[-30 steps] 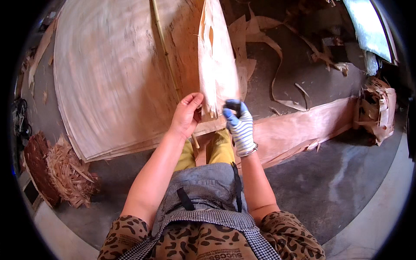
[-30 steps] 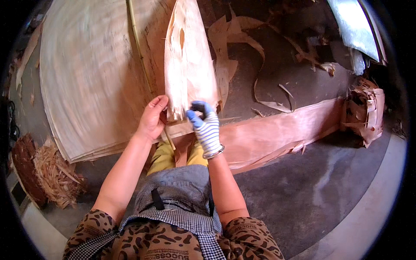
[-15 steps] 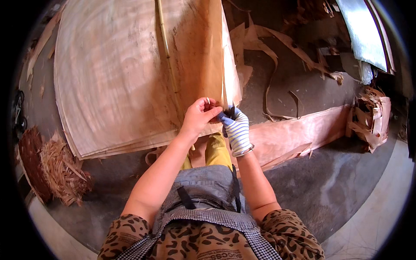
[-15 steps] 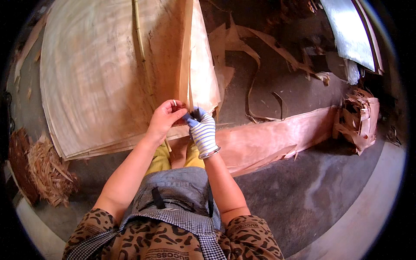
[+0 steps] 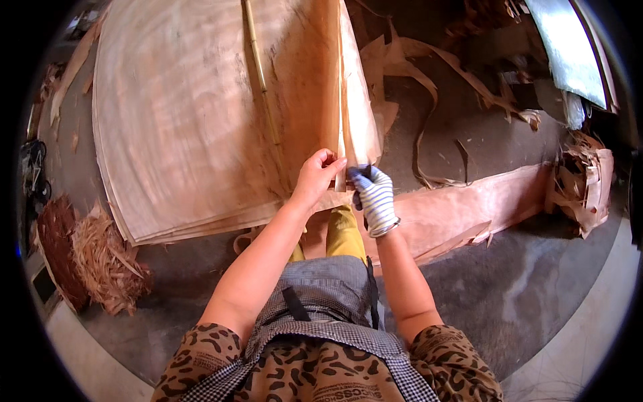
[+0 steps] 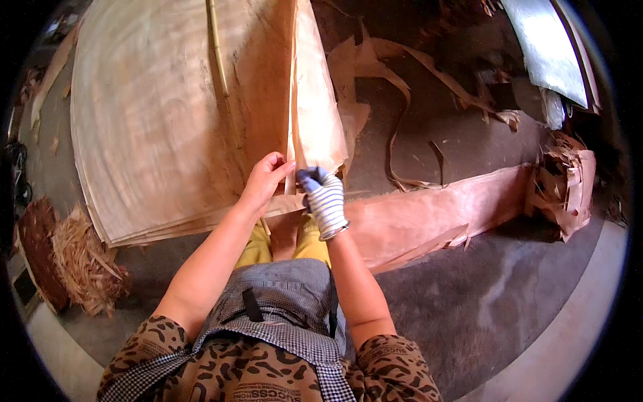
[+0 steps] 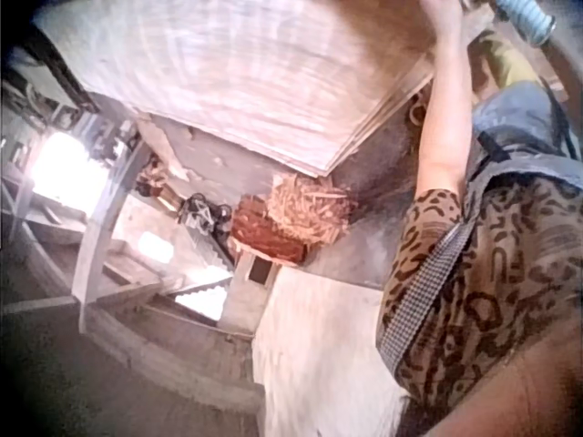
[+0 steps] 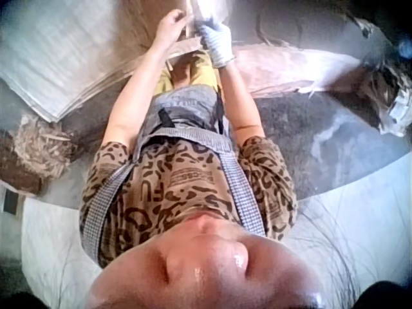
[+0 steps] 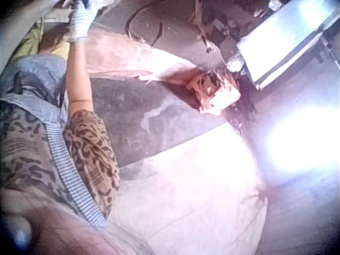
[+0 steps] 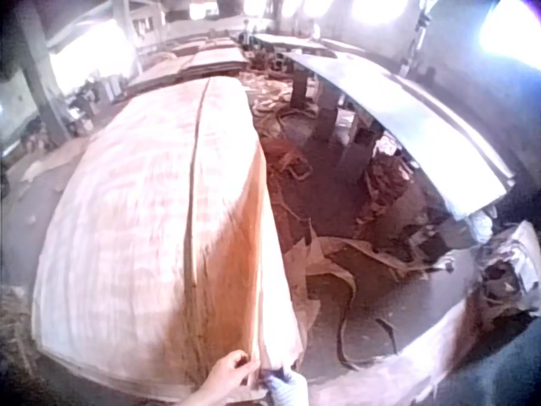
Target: The person measures, cuts, and sorts thin sheets of wood veneer using a measuring stick and a handheld blade in a factory environment.
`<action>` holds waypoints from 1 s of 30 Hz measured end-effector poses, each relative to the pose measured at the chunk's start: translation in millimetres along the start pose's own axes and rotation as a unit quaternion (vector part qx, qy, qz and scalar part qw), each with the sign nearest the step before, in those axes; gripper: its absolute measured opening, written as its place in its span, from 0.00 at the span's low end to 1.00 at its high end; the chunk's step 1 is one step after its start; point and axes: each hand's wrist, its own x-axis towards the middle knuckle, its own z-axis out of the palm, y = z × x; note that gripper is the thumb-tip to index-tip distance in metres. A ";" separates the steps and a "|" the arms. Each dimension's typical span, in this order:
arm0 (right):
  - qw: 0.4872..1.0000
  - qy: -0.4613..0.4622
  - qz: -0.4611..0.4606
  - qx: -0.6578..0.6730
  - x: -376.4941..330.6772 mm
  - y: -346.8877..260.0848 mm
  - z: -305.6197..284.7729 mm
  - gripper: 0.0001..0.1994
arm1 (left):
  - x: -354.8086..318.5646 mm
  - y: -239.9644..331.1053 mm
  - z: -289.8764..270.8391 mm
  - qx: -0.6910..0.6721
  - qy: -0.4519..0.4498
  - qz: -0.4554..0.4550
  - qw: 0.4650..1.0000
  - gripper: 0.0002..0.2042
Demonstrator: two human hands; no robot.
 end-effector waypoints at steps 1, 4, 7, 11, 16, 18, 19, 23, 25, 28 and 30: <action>1.000 0.017 0.008 -0.010 3.7 1.2 -7.2 0.03 | 2.5 -7.6 -6.7 0.015 0.008 0.010 1.000 0.06; 0.967 0.178 -0.116 -0.138 66.0 29.9 -83.3 0.04 | 12.7 -12.1 -27.9 0.205 0.139 0.110 0.962 0.05; 0.956 0.248 -0.057 -0.147 109.9 72.1 -166.9 0.04 | 23.3 -3.9 -54.1 0.058 0.075 -0.022 0.995 0.04; 0.984 0.158 -0.011 -0.076 92.1 72.5 -106.3 0.01 | 25.8 -18.1 -71.5 0.116 0.082 -0.042 0.989 0.05; 0.986 0.164 -0.001 -0.028 101.7 83.5 -57.2 0.03 | 23.3 -40.6 -74.6 0.099 0.007 -0.032 0.995 0.12; 0.981 0.193 -0.023 -0.014 122.2 93.7 -70.2 0.06 | 12.5 -50.4 -83.2 0.139 -0.012 -0.030 0.990 0.11; 0.979 0.197 -0.039 -0.032 134.4 104.6 -86.1 0.08 | 4.9 -56.7 -87.8 0.159 -0.023 -0.028 0.987 0.11; 0.964 0.198 0.044 -0.172 167.5 136.6 -114.6 0.12 | -35.9 -107.2 -110.7 0.213 0.020 -0.081 0.973 0.10; 0.941 0.193 0.012 -0.278 197.2 173.9 -140.5 0.14 | -48.4 -126.6 -111.7 0.225 0.007 -0.119 0.967 0.09; 0.944 0.157 0.040 -0.286 221.9 191.4 -140.2 0.14 | -61.3 -139.7 -102.7 0.220 0.000 -0.163 0.962 0.10; 0.954 0.124 0.070 -0.264 230.0 195.8 -131.8 0.15 | -66.3 -145.5 -97.2 0.221 0.001 -0.190 0.957 0.10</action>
